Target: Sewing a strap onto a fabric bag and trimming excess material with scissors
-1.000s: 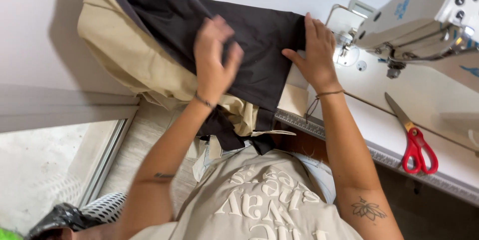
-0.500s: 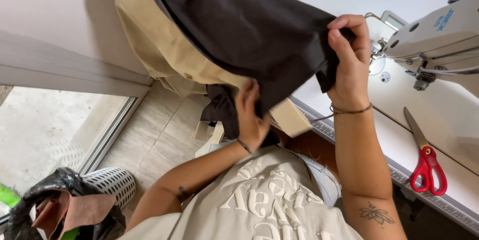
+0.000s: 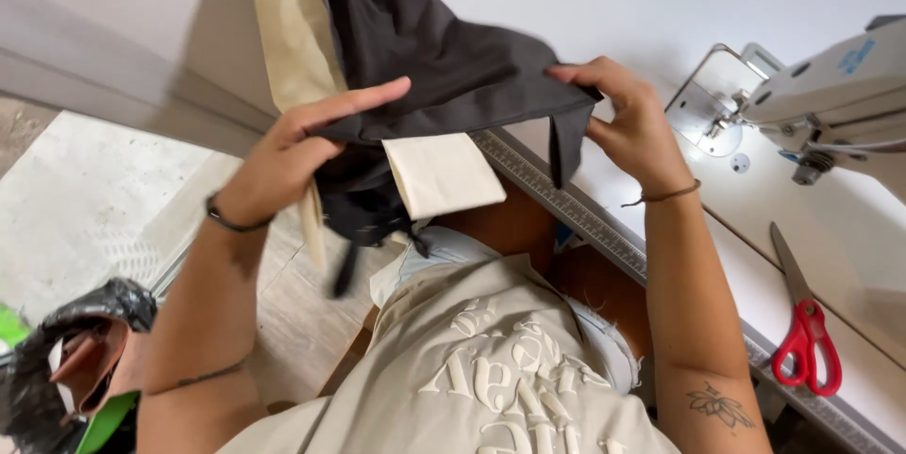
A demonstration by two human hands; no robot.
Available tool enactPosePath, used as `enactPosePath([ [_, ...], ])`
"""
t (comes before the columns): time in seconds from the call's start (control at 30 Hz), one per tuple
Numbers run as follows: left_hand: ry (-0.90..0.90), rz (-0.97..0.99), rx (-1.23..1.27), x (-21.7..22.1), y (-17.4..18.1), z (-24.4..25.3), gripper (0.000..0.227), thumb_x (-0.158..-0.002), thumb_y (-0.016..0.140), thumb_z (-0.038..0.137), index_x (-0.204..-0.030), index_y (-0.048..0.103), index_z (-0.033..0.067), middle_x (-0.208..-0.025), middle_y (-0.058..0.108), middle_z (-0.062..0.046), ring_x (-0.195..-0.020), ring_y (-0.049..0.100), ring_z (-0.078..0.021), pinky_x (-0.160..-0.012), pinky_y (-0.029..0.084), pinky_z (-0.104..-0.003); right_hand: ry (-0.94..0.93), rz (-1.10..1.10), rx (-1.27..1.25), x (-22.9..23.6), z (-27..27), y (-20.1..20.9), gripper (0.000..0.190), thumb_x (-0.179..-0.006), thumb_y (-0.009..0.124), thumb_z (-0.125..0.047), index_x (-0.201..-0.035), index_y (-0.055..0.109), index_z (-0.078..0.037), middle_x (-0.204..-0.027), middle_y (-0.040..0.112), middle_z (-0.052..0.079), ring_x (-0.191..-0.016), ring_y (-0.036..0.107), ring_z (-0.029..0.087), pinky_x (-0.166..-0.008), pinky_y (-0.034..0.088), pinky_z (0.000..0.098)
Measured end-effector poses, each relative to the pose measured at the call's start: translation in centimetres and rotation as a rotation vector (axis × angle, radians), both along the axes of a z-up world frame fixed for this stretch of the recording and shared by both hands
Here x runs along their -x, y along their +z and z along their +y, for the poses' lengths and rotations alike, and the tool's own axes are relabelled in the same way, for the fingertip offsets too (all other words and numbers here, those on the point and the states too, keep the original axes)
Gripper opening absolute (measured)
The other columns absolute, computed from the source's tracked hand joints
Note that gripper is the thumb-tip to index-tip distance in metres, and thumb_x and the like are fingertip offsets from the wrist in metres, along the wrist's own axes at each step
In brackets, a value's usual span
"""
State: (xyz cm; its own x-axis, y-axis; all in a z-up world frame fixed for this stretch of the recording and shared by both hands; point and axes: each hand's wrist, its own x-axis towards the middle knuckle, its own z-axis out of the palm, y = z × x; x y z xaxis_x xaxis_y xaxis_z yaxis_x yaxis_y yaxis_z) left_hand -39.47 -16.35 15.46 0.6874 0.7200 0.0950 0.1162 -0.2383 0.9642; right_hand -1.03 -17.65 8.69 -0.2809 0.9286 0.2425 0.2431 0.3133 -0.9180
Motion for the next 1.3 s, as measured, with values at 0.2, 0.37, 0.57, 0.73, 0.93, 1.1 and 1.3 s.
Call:
enactPosePath([
  [0.2, 0.057, 0.017, -0.337, 11.3, -8.9, 1.4, 0.028, -0.099, 0.068, 0.02, -0.114, 0.056, 0.0004, -0.117, 0.067, -0.014, -0.102, 0.065, -0.0209, -0.091, 0.054, -0.035, 0.049, 0.169, 0.032, 3.8, 2.9, 0.1, 0.036, -0.111, 0.05, -0.043, -0.114, 0.056, -0.008, -0.12, 0.051, 0.003, -0.102, 0.049, 0.012, -0.086, 0.046, 0.0293],
  [0.37, 0.148, -0.019, -0.237, 13.0, -10.6, 1.6, 0.029, -0.098, 0.07, 0.018, -0.115, 0.057, -0.0023, -0.121, 0.067, -0.014, -0.107, 0.063, -0.0177, -0.093, 0.055, -0.034, -0.045, 0.102, 0.103, 6.4, 4.3, 0.4, 0.044, -0.104, 0.052, -0.059, -0.105, 0.052, -0.014, -0.084, 0.042, -0.009, -0.072, 0.034, 0.005, -0.062, 0.029, 0.0215],
  [0.57, 0.428, 0.157, 0.437, 8.5, -4.8, -1.8, 0.027, -0.098, 0.049, 0.025, -0.079, 0.06, 0.0101, -0.091, 0.062, 0.003, -0.089, 0.057, -0.0088, -0.088, 0.049, -0.026, -0.087, 0.221, -0.072, 6.2, 4.4, -0.5, 0.04, -0.111, 0.053, -0.05, -0.093, 0.046, -0.014, -0.088, 0.046, -0.007, -0.082, 0.04, 0.006, -0.073, 0.034, 0.0211],
  [0.73, 0.09, -0.054, 0.317, 6.4, -5.1, -1.3, 0.038, -0.099, 0.04, 0.015, -0.091, 0.072, -0.0034, -0.089, 0.075, -0.011, -0.079, 0.072, -0.0189, -0.071, 0.06, -0.024, -0.194, 0.289, -0.094, 4.4, 3.7, -0.1, 0.036, -0.114, 0.054, -0.04, -0.091, 0.044, -0.014, -0.084, 0.045, -0.006, -0.077, 0.037, 0.005, -0.067, 0.031, 0.0217],
  [0.93, 0.075, 0.245, 0.225, -0.5, 0.8, -4.1, 0.053, -0.085, 0.069, 0.038, -0.131, 0.069, 0.013, -0.12, 0.078, 0.001, -0.106, 0.072, -0.0103, -0.097, 0.059, -0.024, -0.301, 0.304, -0.179, 1.0, -0.9, 3.6, 0.042, -0.118, 0.053, -0.034, -0.086, 0.034, -0.016, -0.078, 0.031, -0.008, -0.072, 0.026, 0.005, -0.064, 0.023, 0.0245],
  [1.1, 0.398, 0.604, -0.556, -1.3, -8.0, -2.9, 0.036, -0.077, 0.064, -0.001, -0.105, 0.076, 0.019, -0.109, 0.067, -0.002, -0.095, 0.065, -0.0247, -0.079, 0.054, -0.041, -0.524, 0.099, -0.266, -0.1, -6.3, 4.4, 0.046, -0.12, 0.05, -0.029, -0.083, 0.028, -0.015, -0.076, 0.025, -0.007, -0.073, 0.021, 0.007, -0.067, 0.019, 0.0283],
  [1.3, 0.645, 0.484, -0.494, -0.6, -17.6, -2.0, 0.047, -0.089, 0.067, 0.0, -0.134, 0.057, 0.0104, -0.12, 0.072, -0.006, -0.09, 0.069, -0.0216, -0.071, 0.057, -0.036, -0.733, 0.256, -0.237, -1.7, -10.5, 2.7, 0.043, -0.116, 0.053, -0.034, -0.083, 0.033, -0.017, -0.078, 0.027, -0.009, -0.075, 0.023, 0.005, -0.068, 0.02, 0.0256],
])
